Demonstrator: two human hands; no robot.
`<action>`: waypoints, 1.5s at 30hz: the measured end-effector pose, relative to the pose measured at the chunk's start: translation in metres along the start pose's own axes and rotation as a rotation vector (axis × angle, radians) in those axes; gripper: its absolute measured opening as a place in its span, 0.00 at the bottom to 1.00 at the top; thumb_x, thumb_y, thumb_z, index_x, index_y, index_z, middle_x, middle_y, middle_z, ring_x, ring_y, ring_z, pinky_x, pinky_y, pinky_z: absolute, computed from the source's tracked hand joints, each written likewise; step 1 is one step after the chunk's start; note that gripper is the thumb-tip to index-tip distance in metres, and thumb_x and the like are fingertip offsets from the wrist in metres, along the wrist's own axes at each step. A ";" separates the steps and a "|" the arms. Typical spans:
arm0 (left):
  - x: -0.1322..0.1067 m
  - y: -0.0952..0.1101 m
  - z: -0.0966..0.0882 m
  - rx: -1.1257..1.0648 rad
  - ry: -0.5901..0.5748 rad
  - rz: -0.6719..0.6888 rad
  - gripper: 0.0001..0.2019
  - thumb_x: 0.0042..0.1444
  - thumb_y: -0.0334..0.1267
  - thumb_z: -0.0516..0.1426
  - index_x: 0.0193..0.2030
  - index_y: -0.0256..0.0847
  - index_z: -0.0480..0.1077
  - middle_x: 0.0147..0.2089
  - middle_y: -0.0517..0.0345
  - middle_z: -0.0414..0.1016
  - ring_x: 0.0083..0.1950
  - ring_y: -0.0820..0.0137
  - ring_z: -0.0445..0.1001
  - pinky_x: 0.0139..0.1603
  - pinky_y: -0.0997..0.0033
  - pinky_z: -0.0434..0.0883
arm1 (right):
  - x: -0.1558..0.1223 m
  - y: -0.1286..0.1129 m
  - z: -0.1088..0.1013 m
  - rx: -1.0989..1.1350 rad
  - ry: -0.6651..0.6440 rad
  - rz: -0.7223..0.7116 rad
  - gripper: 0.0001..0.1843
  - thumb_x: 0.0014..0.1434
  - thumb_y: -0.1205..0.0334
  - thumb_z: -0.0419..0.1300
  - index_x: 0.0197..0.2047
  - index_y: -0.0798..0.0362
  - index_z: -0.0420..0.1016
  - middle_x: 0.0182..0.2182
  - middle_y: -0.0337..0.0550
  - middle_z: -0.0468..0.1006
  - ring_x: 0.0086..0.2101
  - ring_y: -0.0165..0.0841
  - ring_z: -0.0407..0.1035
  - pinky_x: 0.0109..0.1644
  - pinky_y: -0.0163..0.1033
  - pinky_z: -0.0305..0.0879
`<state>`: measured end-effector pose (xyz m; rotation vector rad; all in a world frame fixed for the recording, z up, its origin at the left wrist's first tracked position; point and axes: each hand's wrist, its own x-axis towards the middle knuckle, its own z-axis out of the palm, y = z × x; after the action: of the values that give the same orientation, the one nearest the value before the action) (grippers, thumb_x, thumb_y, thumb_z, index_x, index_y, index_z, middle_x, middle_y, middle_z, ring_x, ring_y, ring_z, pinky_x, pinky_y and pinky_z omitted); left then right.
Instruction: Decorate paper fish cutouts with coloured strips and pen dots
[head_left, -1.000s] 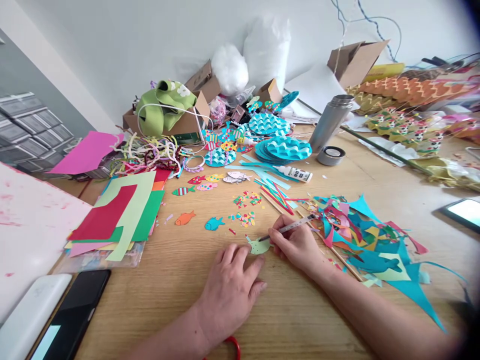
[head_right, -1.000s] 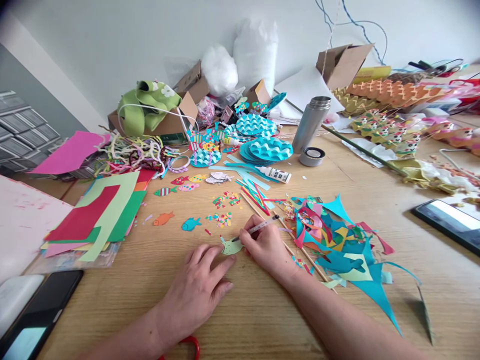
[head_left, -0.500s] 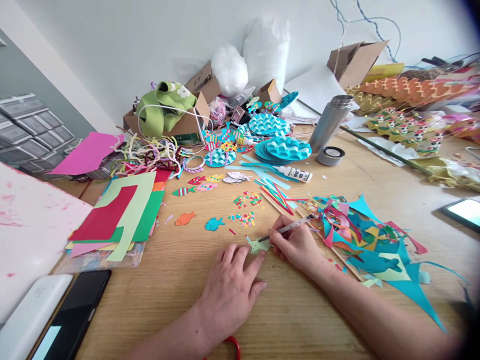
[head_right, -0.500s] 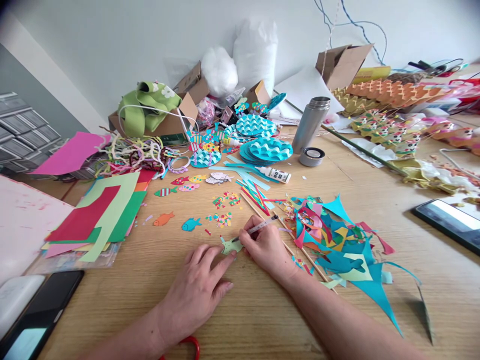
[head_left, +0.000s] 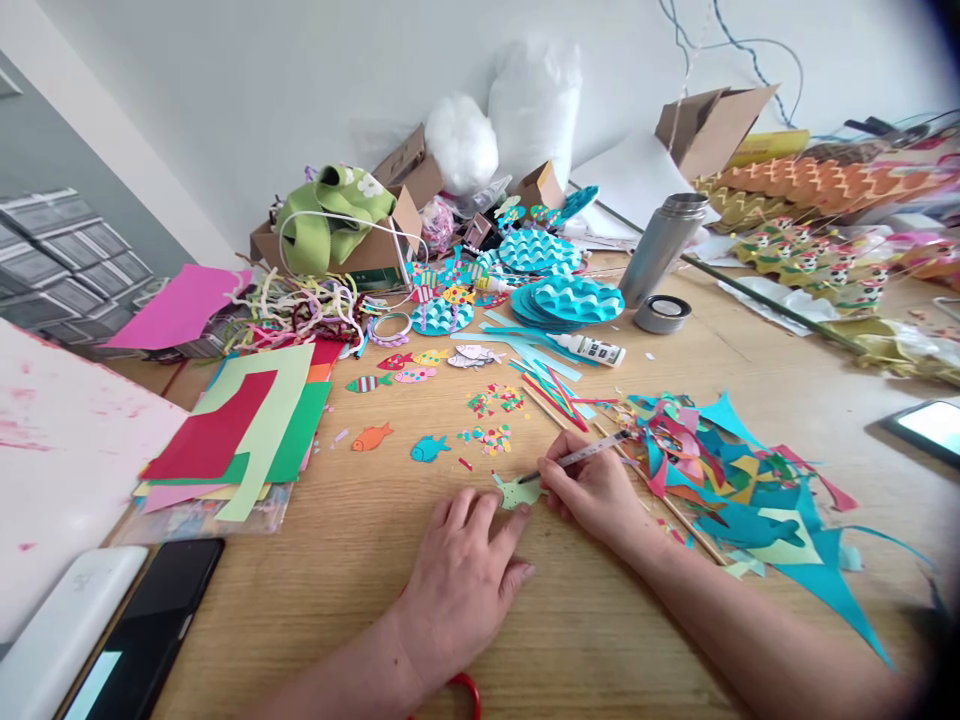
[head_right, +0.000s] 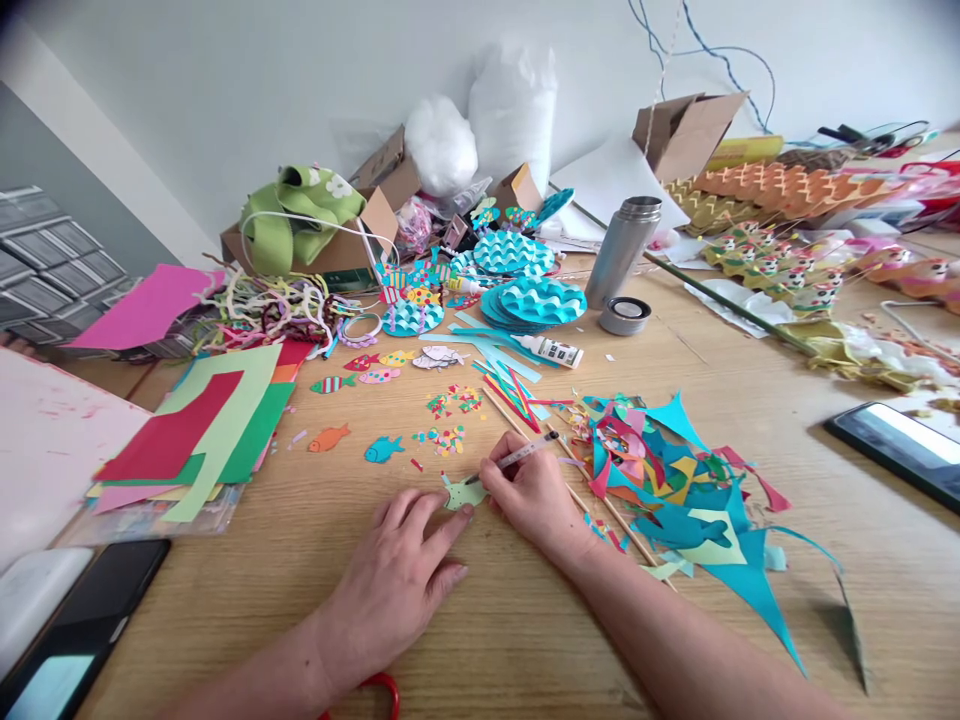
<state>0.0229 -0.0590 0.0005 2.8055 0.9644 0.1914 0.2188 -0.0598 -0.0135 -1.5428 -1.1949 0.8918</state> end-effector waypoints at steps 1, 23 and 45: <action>0.000 0.000 0.000 -0.001 -0.001 0.001 0.23 0.62 0.48 0.53 0.63 0.50 0.60 0.57 0.54 0.63 0.56 0.60 0.60 0.56 0.53 0.65 | 0.000 0.000 0.000 -0.001 -0.003 -0.001 0.08 0.53 0.62 0.57 0.25 0.50 0.63 0.13 0.32 0.67 0.14 0.26 0.61 0.18 0.31 0.54; 0.000 0.001 -0.002 0.008 0.000 0.001 0.23 0.61 0.48 0.53 0.62 0.49 0.61 0.56 0.54 0.64 0.55 0.60 0.60 0.56 0.54 0.66 | -0.001 -0.004 0.000 0.016 -0.007 0.021 0.08 0.52 0.61 0.58 0.25 0.50 0.62 0.15 0.33 0.68 0.15 0.26 0.62 0.18 0.30 0.55; -0.001 0.000 -0.002 -0.002 0.003 0.007 0.23 0.61 0.48 0.53 0.62 0.51 0.61 0.56 0.54 0.64 0.55 0.60 0.60 0.55 0.54 0.66 | 0.000 -0.003 0.000 -0.014 -0.015 0.016 0.08 0.52 0.61 0.58 0.25 0.50 0.63 0.13 0.33 0.68 0.14 0.27 0.62 0.18 0.31 0.56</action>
<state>0.0222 -0.0593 0.0025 2.8079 0.9552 0.1978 0.2181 -0.0600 -0.0109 -1.5617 -1.2030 0.9087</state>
